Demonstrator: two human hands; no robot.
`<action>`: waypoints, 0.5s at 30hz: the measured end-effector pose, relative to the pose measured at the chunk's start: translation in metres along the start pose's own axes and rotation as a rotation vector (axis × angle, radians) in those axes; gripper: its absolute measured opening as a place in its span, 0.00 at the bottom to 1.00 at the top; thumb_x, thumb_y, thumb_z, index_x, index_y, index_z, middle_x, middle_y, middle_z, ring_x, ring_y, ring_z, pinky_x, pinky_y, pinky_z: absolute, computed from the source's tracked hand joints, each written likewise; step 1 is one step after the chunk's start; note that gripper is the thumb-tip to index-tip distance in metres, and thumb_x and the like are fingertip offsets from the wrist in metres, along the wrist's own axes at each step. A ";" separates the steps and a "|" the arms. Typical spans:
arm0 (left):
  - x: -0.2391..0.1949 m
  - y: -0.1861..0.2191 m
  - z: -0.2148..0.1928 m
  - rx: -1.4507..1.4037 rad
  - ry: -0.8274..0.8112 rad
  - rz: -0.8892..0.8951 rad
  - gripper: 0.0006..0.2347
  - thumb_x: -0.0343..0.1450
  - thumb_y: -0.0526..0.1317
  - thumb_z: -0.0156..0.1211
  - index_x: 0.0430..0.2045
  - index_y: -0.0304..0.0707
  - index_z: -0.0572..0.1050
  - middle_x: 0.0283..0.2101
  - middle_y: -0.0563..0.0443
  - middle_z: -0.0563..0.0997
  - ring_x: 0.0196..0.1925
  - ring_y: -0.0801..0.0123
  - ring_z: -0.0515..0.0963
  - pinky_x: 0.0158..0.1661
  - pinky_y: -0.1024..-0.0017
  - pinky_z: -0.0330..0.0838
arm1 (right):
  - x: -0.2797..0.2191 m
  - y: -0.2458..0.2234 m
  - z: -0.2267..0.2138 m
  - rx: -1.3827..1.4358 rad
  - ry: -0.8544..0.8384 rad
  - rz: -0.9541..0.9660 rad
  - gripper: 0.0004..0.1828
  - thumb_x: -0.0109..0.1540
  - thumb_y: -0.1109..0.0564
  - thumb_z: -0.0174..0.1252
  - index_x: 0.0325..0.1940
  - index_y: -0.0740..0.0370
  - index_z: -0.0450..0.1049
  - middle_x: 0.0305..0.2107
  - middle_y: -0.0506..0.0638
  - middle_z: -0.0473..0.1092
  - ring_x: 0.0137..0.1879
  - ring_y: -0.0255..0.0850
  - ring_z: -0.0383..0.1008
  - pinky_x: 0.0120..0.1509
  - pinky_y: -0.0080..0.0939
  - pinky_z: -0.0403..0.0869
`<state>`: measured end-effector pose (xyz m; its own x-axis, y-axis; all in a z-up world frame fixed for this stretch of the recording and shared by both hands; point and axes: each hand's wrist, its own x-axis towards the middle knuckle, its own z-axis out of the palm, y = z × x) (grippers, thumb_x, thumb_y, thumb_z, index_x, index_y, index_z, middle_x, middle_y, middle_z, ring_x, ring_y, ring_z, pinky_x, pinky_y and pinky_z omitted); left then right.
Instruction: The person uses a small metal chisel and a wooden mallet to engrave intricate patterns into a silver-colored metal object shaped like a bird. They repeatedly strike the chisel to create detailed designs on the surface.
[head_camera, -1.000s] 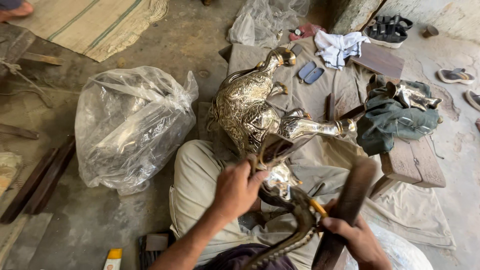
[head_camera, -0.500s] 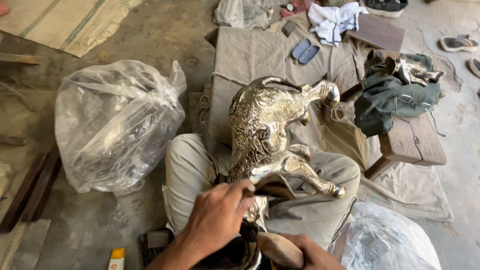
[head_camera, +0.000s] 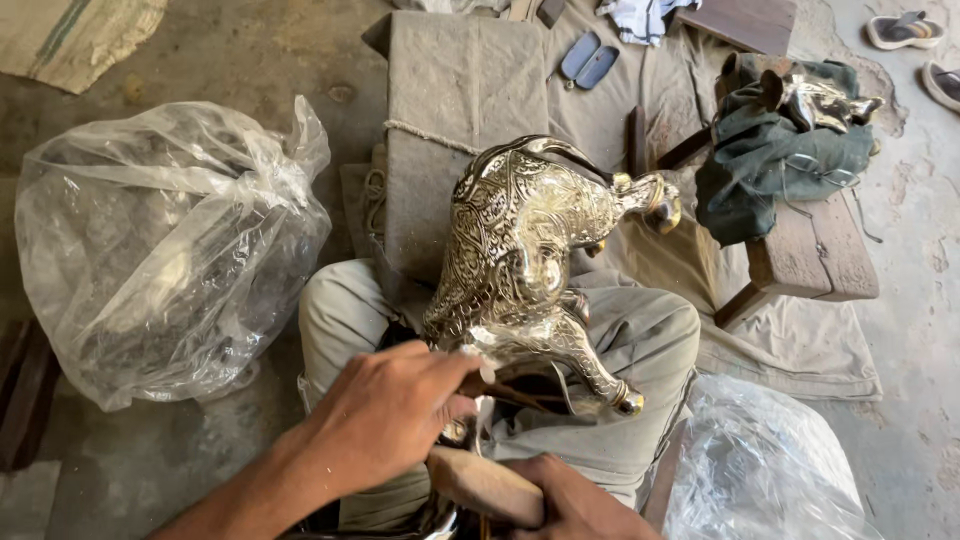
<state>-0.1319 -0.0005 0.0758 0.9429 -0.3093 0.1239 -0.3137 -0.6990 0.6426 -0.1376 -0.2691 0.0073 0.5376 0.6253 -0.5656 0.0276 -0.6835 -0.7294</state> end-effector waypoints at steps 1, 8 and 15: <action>-0.001 0.001 0.004 -0.017 -0.007 0.033 0.16 0.68 0.43 0.65 0.46 0.33 0.76 0.30 0.43 0.84 0.29 0.58 0.83 0.29 0.60 0.78 | 0.001 0.009 0.001 0.035 -0.021 -0.047 0.31 0.56 0.49 0.70 0.62 0.55 0.70 0.47 0.53 0.76 0.58 0.39 0.78 0.64 0.38 0.71; 0.001 -0.044 0.000 -0.086 -0.303 -0.610 0.14 0.76 0.50 0.54 0.52 0.45 0.71 0.31 0.52 0.83 0.29 0.68 0.84 0.29 0.73 0.82 | -0.029 0.057 -0.043 0.145 0.124 0.336 0.31 0.53 0.53 0.74 0.57 0.61 0.71 0.42 0.58 0.77 0.51 0.45 0.79 0.58 0.45 0.73; 0.030 -0.081 0.050 -0.953 0.533 -0.100 0.12 0.75 0.39 0.57 0.47 0.30 0.66 0.40 0.39 0.82 0.42 0.64 0.86 0.41 0.71 0.87 | -0.073 0.070 -0.096 0.213 0.836 0.533 0.32 0.50 0.57 0.78 0.53 0.66 0.72 0.37 0.63 0.79 0.45 0.51 0.79 0.52 0.51 0.75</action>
<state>-0.0836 0.0145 -0.0108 0.9587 0.2002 0.2020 -0.2338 0.1505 0.9606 -0.0941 -0.3983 0.0340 0.8557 -0.2619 -0.4463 -0.4953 -0.6640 -0.5602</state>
